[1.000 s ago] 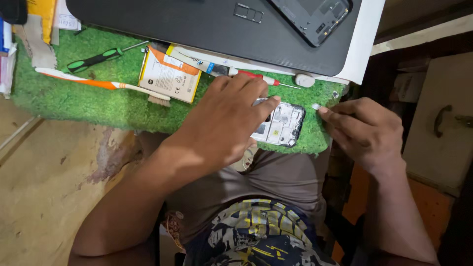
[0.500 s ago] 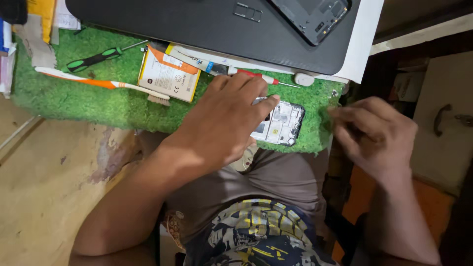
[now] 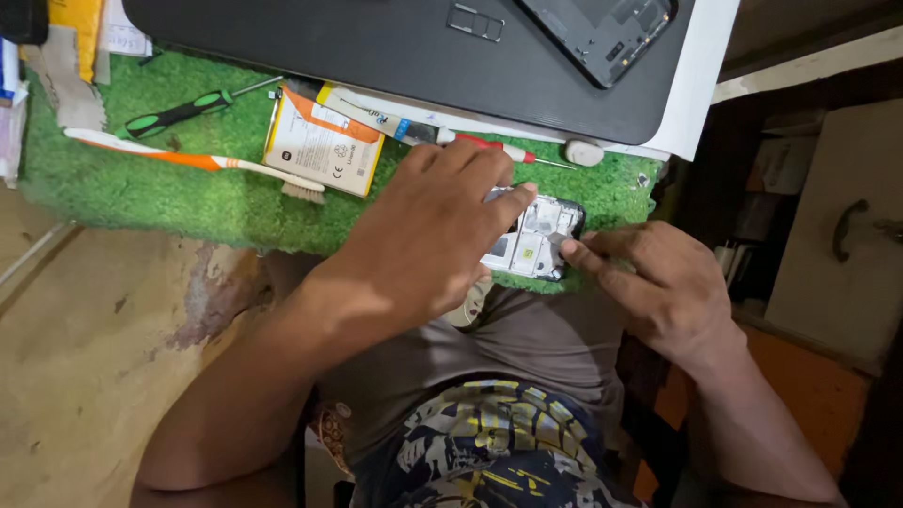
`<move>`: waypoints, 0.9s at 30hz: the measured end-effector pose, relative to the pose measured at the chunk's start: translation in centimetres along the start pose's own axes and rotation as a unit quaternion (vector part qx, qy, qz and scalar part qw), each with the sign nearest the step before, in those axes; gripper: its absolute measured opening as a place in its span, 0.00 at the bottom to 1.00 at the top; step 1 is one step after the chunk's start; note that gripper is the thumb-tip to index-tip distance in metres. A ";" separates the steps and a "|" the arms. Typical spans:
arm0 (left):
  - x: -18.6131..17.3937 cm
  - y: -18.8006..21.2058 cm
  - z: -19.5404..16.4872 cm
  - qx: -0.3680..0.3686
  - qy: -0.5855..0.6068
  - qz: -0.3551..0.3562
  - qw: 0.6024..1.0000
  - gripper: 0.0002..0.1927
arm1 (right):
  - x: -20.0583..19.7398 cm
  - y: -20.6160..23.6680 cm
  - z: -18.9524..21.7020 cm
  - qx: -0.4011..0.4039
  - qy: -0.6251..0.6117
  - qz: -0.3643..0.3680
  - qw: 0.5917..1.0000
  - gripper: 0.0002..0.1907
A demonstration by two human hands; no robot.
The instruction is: The person works on a disassembled smartphone at a repair bench, prying at its internal components by hand and using a toothbrush to brush the inside of the phone frame. They reposition the phone repeatedly while cleaning and manipulating the internal parts.
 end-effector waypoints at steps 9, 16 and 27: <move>-0.3 0.0 -0.1 0.001 0.016 -0.009 1.000 0.35 | 0.2 0.0 -0.3 0.019 -0.004 0.027 0.999 0.20; 0.3 -0.1 0.1 -0.015 0.016 0.017 1.000 0.35 | 0.5 -0.4 0.0 -0.006 0.011 0.015 1.000 0.17; -0.1 -0.1 -0.2 -0.002 0.007 -0.001 1.000 0.35 | 0.4 -1.1 -0.1 -0.014 0.047 0.007 0.999 0.16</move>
Point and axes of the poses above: each hand's wrist, its own y-axis away from the middle knuckle, its own x-axis out of the palm, z = x × y, the point moved 9 cm from there along -y, towards the middle knuckle, and after that the axes turned 9 degrees about -x, right-handed, at the moved point
